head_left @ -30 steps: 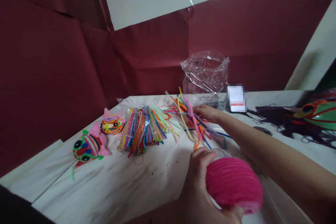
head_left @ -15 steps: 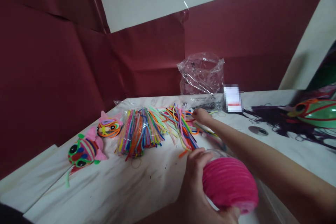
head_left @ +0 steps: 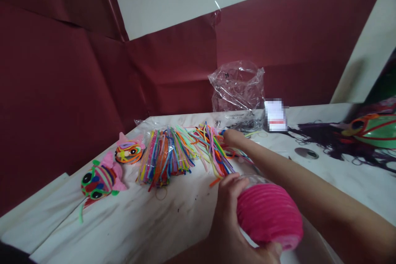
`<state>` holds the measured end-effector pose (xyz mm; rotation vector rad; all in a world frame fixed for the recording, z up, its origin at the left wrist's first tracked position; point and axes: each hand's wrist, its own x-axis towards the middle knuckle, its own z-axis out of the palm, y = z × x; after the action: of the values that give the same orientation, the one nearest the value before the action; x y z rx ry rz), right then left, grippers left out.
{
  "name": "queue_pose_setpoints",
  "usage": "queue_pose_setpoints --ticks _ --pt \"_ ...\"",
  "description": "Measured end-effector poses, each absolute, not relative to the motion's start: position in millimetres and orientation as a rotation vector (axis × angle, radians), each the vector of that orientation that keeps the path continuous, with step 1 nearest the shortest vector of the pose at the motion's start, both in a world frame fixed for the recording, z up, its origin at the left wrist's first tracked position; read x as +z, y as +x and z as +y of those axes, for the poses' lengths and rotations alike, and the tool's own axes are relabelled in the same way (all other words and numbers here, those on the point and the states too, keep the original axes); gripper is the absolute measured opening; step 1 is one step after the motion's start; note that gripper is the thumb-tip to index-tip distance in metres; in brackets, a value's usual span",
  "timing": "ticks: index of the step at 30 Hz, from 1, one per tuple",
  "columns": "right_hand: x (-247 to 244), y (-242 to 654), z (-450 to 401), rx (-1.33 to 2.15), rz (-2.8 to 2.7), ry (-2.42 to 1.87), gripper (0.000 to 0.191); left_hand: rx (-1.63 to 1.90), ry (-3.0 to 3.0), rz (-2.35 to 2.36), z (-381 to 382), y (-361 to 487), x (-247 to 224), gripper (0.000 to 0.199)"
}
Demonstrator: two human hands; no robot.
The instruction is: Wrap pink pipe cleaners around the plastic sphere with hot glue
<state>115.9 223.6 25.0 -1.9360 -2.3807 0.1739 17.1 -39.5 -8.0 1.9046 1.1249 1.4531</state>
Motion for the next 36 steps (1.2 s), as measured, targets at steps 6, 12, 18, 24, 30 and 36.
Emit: queue_pose_setpoints --ticks 6,12,18,24,30,36 --pt "39 152 240 0.119 -2.254 -2.062 0.031 1.448 1.907 1.114 -40 21 -9 0.099" --pt "35 124 238 0.121 -2.306 -1.822 0.031 1.486 1.928 1.119 -40 20 -10 0.100" --pt "20 83 239 0.423 -2.382 -1.674 0.031 1.515 1.876 1.214 -41 23 -8 0.097" --pt "37 111 246 0.645 -2.110 -1.587 0.031 1.496 1.934 1.145 -36 19 -10 0.100" --pt "73 161 235 0.834 -1.741 -1.336 0.029 1.446 1.977 1.042 -30 15 -10 0.096" --pt "93 185 201 0.969 -1.593 -1.113 0.016 1.429 1.866 1.035 -22 13 -11 0.084"
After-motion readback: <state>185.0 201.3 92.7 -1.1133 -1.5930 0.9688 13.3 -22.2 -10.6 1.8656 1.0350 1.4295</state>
